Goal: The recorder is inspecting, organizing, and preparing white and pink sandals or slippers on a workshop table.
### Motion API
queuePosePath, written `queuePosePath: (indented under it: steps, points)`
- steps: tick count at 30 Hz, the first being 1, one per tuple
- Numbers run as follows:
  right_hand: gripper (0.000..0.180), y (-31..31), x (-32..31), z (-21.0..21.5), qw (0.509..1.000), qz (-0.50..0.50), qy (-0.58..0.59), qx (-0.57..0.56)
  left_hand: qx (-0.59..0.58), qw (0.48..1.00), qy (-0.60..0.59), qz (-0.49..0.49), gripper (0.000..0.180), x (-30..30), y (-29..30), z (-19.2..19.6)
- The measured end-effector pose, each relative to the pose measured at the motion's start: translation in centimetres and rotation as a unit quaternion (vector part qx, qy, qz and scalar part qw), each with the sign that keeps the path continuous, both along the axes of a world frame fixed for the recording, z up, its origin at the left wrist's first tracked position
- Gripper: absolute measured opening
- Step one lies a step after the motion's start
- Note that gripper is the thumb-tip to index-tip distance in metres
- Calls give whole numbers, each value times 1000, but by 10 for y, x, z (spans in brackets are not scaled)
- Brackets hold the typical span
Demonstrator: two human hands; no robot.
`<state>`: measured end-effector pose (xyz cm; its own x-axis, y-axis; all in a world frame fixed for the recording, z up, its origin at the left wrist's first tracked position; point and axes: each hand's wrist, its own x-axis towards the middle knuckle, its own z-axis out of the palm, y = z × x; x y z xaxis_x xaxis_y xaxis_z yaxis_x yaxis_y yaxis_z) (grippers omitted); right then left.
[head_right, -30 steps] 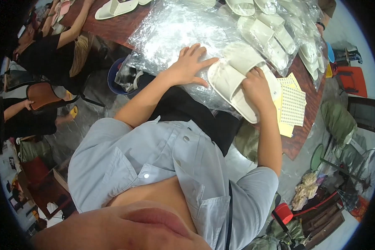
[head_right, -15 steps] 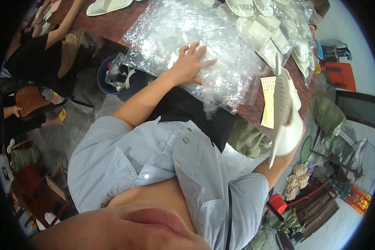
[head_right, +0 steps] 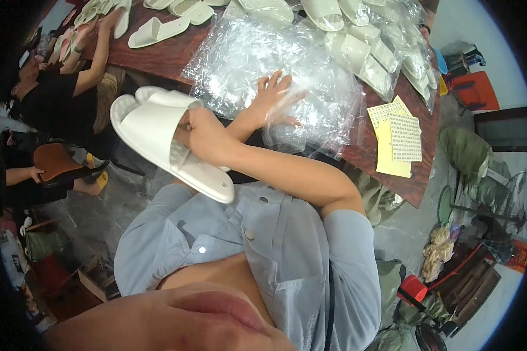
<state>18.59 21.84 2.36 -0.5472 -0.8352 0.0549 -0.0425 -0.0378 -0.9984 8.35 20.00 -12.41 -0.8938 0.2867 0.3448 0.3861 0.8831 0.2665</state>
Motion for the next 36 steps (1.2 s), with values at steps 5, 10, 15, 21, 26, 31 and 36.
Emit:
queuePosePath:
  steps: [5, 10, 15, 21, 26, 31, 36]
  points:
    - [23, 11, -25, -25, 968, -142, 201, 50, -55, 998, -21, 14, 91, 6, 8, 29]
    - [31, 57, -69, 5, 915, -269, 252, 166, 248, 966, -56, -50, 84, 7, 11, 17]
    - [25, 126, -118, -35, 756, -361, 456, 301, 185, 982, 37, -11, 72, 2, 2, 8]
    - [33, 159, -135, -89, 720, -331, 420, 442, 18, 998, -31, 44, 84, 15, 6, 35]
    - [30, 161, -133, -107, 692, -343, 461, 436, 11, 999, -17, 39, 68, 32, 1, 44]
    - [32, 160, -134, -108, 668, -365, 492, 423, -44, 988, -148, -6, 47, 60, -18, 104]
    - [24, 170, -134, -98, 760, -324, 434, 360, -61, 998, -10, 30, 47, 61, -25, 127]
